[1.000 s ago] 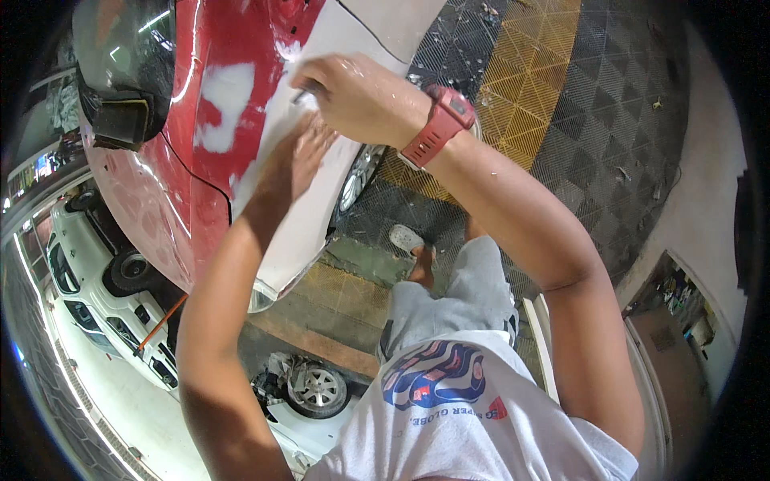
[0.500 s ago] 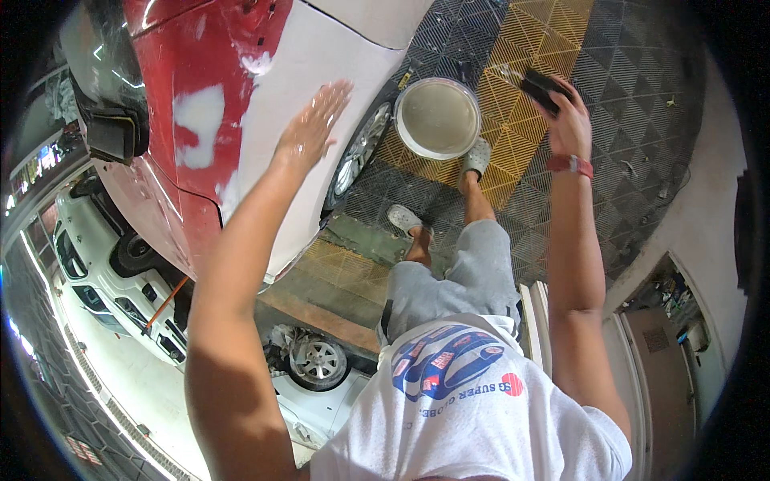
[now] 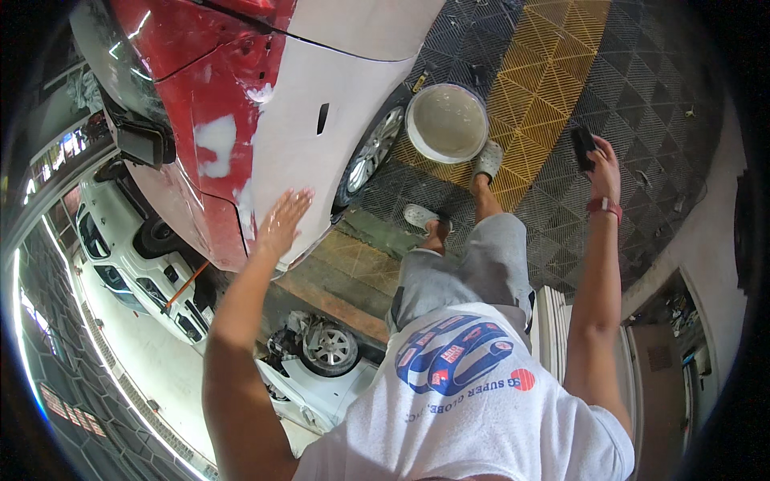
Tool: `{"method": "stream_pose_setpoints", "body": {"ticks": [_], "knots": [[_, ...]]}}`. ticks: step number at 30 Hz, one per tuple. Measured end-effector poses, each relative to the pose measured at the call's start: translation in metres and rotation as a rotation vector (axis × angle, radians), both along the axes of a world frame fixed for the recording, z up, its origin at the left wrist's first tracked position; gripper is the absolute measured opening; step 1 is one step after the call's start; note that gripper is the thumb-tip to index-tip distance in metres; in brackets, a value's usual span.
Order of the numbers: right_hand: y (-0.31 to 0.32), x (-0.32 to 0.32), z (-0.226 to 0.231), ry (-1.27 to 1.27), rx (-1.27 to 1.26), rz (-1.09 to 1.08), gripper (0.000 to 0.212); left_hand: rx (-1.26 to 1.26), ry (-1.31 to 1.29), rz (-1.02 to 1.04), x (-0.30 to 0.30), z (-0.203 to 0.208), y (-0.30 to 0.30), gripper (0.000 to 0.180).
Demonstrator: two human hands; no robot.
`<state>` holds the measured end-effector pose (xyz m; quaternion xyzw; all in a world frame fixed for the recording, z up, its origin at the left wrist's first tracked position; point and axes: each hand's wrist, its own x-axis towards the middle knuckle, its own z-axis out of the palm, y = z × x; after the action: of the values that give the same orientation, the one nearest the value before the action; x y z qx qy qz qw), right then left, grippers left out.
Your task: The person applies a transparent protective film to the front fender of a red car. They smooth the film with a squeegee, dip the tool in a bucket of water, and carefully align and press the film along the wheel arch and body lines.
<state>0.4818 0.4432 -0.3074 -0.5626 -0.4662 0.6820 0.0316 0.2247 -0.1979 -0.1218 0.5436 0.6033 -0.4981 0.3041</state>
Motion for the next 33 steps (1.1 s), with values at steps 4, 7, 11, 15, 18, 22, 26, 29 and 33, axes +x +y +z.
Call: {"method": "stream_pose_setpoints", "body": {"ticks": [4,7,11,15,18,22,26,29,33], "knots": [[-0.022,-0.055,-0.032,0.147,0.09,0.337,0.04,0.265,0.14,-0.105,-0.077,0.002,0.104,0.09],[-0.068,-0.104,-0.004,0.207,0.129,0.49,0.042,0.544,0.267,-0.032,-0.113,0.007,0.181,0.085],[-0.119,-0.136,0.016,0.347,0.007,0.555,0.048,0.46,0.268,-0.011,-0.106,0.007,0.182,0.088],[-0.172,-0.151,0.033,0.445,0.112,0.582,0.052,0.226,0.188,-0.006,-0.039,0.005,0.085,0.088],[-0.211,-0.161,0.033,0.428,0.104,0.555,0.055,0.038,0.074,0.183,-0.003,0.017,0.038,0.085],[-0.256,-0.173,0.033,0.31,0.156,0.633,0.056,0.292,0.123,0.281,-0.019,0.052,0.037,0.08],[-0.306,-0.191,0.048,0.316,0.294,0.697,0.052,0.955,0.298,0.157,-0.114,0.109,0.098,0.076],[-0.345,-0.211,0.053,0.38,0.274,0.595,0.042,1.25,0.241,-0.011,-0.182,0.125,0.145,0.074],[-0.379,-0.236,0.058,0.314,0.303,0.425,0.032,1.432,0.26,-0.12,-0.196,0.111,0.17,0.073]]}}
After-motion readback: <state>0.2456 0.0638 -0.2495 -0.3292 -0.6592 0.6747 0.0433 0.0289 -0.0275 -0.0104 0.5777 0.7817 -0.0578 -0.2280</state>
